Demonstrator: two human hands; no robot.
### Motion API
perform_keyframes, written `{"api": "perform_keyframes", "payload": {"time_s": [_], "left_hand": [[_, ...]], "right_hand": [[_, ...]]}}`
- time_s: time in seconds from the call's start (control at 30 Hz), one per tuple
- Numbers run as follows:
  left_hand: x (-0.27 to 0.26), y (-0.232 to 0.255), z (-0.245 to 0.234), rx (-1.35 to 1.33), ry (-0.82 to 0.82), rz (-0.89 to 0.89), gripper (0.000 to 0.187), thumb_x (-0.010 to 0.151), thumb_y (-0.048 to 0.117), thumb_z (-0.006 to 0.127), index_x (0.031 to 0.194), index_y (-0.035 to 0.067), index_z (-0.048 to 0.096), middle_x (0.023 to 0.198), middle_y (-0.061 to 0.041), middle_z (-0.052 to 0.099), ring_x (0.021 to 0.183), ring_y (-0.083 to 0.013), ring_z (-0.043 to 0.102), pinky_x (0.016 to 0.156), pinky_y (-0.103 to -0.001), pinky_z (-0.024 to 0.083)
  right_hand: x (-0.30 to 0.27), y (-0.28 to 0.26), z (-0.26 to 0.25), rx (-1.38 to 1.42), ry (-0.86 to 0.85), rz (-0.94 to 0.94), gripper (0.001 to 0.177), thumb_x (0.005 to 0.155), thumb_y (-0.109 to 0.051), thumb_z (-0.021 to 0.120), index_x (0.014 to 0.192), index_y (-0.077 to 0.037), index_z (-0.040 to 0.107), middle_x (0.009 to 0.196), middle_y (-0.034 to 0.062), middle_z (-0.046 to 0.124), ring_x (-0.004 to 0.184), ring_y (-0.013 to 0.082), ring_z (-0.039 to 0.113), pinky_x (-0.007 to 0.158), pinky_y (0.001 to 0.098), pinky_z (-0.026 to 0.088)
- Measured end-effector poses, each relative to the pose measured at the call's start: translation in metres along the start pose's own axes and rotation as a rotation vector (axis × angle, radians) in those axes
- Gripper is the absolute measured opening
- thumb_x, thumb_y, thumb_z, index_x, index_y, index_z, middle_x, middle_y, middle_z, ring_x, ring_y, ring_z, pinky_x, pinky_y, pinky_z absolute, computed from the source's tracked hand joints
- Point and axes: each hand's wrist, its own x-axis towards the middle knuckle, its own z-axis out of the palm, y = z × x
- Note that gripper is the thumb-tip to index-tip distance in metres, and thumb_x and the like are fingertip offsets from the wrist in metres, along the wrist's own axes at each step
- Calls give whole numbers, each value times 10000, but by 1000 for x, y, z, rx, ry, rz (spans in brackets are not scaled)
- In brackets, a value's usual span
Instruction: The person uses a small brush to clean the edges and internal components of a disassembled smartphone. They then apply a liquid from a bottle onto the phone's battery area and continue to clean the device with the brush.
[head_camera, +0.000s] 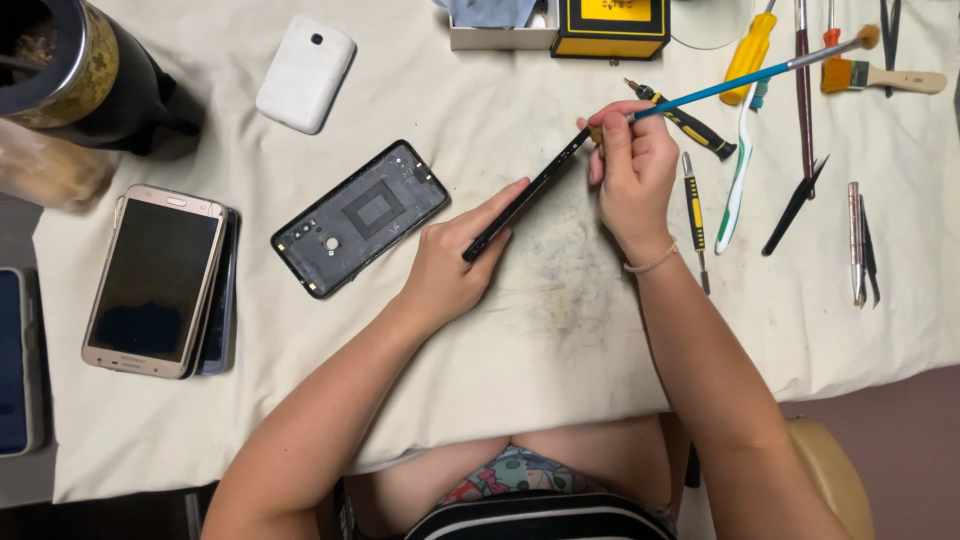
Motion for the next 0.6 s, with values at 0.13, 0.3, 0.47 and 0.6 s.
{"api": "perform_keyframes", "payload": {"time_s": [0.13,0.3,0.47,0.6], "left_hand": [[-2,-7,-1,56,-59,33,474,1018,39,576,1469,170,512,1452,-69,621,1324,-219,646,1108,-271,502],[-1,-9,-2,63,-63,36,487,1012,33,569,1475,171,505,1461,-63,615,1329,-219,643,1098,-269,502],[0,-2,2,3,5,19,480,988,32,593,1445,179,588,1377,-65,675,1244,-294,645,1007,-428,548],[-1,1,0,21,15,24,473,988,34,590,1438,182,594,1364,-61,684,1231,-283,659,1006,-419,554]], "right_hand": [[-2,3,0,5,11,112,211,1129,-178,467,1022,-4,521,1066,124,603,654,161,633,483,216,410],[-1,4,2,27,50,165,194,1118,-202,484,1043,-29,531,951,96,581,649,202,682,509,220,472],[0,-14,-11,-336,-94,-188,169,1115,-56,566,1039,42,680,789,117,639,690,236,565,742,339,475],[-7,-9,-12,-576,-178,-339,138,1096,-74,621,1034,-35,737,948,78,741,924,310,587,963,405,436]]}}
